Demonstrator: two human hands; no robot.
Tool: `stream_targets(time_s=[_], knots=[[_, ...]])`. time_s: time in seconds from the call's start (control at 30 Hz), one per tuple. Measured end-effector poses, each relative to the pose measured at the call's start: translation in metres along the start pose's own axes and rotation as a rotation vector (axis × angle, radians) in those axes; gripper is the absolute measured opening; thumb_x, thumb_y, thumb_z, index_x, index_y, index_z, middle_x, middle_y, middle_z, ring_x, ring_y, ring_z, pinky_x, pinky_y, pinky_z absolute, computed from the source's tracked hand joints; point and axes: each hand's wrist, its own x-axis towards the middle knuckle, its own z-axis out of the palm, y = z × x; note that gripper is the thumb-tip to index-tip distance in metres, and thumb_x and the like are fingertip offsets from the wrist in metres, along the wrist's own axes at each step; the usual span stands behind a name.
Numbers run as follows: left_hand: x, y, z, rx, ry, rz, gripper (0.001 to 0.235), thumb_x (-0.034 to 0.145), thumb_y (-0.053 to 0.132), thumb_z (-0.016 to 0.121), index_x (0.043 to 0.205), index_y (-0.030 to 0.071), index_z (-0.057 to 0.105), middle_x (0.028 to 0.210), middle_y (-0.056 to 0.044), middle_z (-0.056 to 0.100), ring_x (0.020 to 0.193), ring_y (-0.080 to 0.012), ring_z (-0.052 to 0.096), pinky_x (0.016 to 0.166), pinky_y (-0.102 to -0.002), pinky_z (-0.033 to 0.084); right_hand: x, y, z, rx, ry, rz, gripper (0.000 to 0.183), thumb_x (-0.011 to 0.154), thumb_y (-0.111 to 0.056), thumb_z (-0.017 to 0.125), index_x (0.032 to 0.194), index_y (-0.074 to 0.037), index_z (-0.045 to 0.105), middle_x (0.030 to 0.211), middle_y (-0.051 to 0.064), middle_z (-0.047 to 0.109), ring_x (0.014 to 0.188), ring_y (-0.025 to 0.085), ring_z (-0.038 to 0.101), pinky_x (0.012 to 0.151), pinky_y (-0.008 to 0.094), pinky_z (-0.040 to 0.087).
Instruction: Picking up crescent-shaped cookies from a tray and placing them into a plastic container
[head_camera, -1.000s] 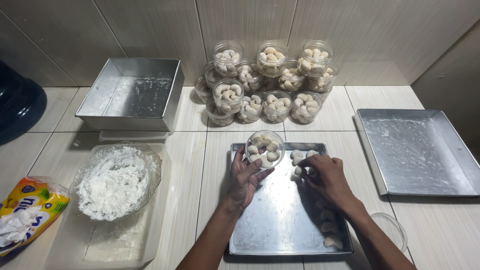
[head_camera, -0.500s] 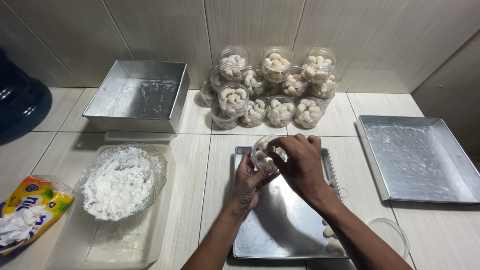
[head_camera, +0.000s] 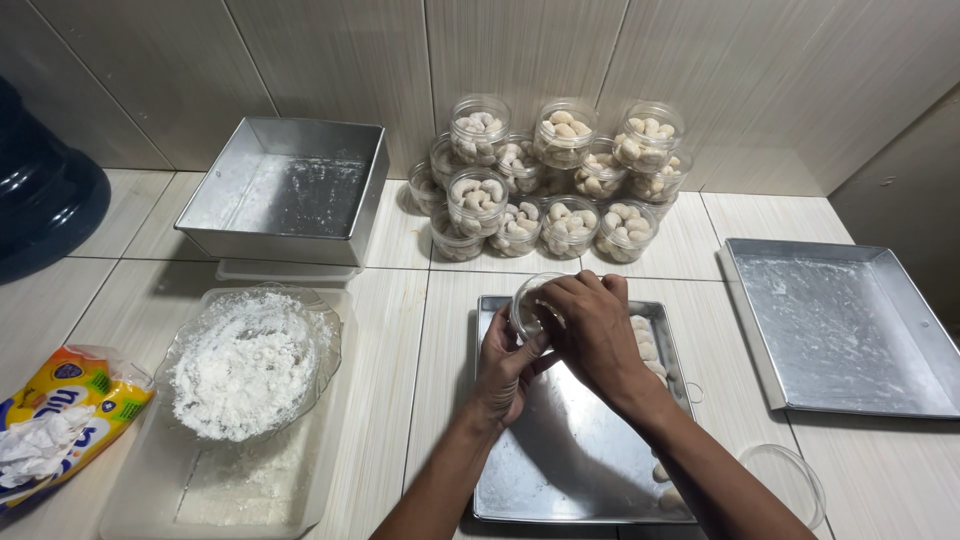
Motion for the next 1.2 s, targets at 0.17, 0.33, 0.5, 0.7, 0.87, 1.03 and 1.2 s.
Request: stream_targets(time_s=[0.17, 0.33, 0.5, 0.7, 0.87, 1.03, 1.2], knots=[[-0.007, 0.017, 0.014, -0.058, 0.021, -0.031, 0.063, 0.080, 0.012, 0.082, 0.132, 0.009, 0.046, 0.124, -0.011, 0.058, 0.104, -0.0301, 0.069, 0.091, -0.050, 0.062, -0.013, 0.004, -0.032, 0.060, 0.073, 0.056, 0.019, 0.087, -0.023, 0.075, 0.105, -0.027, 0.072, 0.093, -0.009, 0.073, 0.092, 0.016, 0.064, 0.092, 0.035, 0.036], [-0.005, 0.017, 0.011, -0.137, 0.057, -0.071, 0.056, 0.085, 0.008, 0.074, 0.132, 0.007, 0.044, 0.125, -0.011, 0.058, 0.104, -0.0289, 0.069, 0.092, -0.050, 0.062, -0.050, 0.035, -0.036, 0.081, 0.098, 0.144, 0.005, 0.090, -0.026, 0.076, 0.095, -0.025, 0.074, 0.075, -0.006, 0.070, 0.081, 0.016, 0.065, 0.091, 0.036, 0.039], [-0.004, 0.019, 0.012, -0.163, 0.109, -0.104, 0.048, 0.081, 0.014, 0.069, 0.126, 0.010, 0.051, 0.129, -0.014, 0.061, 0.118, -0.0307, 0.061, 0.091, -0.051, 0.059, -0.100, 0.072, -0.007, 0.069, -0.381, 0.215, 0.021, 0.091, -0.019, 0.067, 0.072, -0.023, 0.059, 0.068, -0.005, 0.064, 0.066, 0.016, 0.057, 0.095, 0.037, 0.038], [-0.002, 0.021, 0.019, -0.124, 0.205, -0.118, 0.057, 0.091, 0.042, 0.055, 0.132, 0.003, 0.056, 0.133, -0.019, 0.062, 0.117, -0.0338, 0.064, 0.082, -0.050, 0.061, -0.124, 0.093, 0.000, 0.180, -0.352, 0.191, 0.025, 0.086, -0.013, 0.068, 0.104, -0.031, 0.071, 0.087, -0.007, 0.072, 0.084, 0.013, 0.066, 0.094, 0.035, 0.032], [0.005, 0.008, 0.006, -0.029, 0.137, -0.140, 0.054, 0.096, 0.052, 0.053, 0.134, 0.014, 0.052, 0.134, -0.014, 0.061, 0.112, -0.0347, 0.068, 0.089, -0.053, 0.062, -0.101, 0.094, -0.009, 0.040, -0.356, 0.224, 0.028, 0.086, -0.024, 0.067, 0.114, -0.028, 0.066, 0.116, -0.002, 0.068, 0.112, 0.023, 0.061, 0.106, 0.046, 0.034], [0.006, 0.006, 0.003, -0.002, 0.118, -0.133, 0.052, 0.097, 0.053, 0.051, 0.133, 0.015, 0.053, 0.134, -0.015, 0.062, 0.111, -0.0341, 0.069, 0.087, -0.052, 0.063, -0.080, 0.096, -0.002, -0.209, -0.320, 0.236, 0.018, 0.096, -0.026, 0.058, 0.112, -0.029, 0.067, 0.105, -0.007, 0.065, 0.104, 0.015, 0.060, 0.099, 0.040, 0.038], [0.005, 0.007, 0.001, 0.090, 0.076, -0.131, 0.066, 0.096, 0.061, 0.047, 0.139, 0.012, 0.051, 0.136, -0.012, 0.061, 0.110, -0.0274, 0.068, 0.086, -0.044, 0.064, -0.060, 0.066, -0.016, -0.387, -0.421, 0.241, 0.026, 0.098, -0.006, 0.052, 0.112, -0.021, 0.068, 0.105, 0.000, 0.066, 0.103, 0.019, 0.060, 0.100, 0.040, 0.039]])
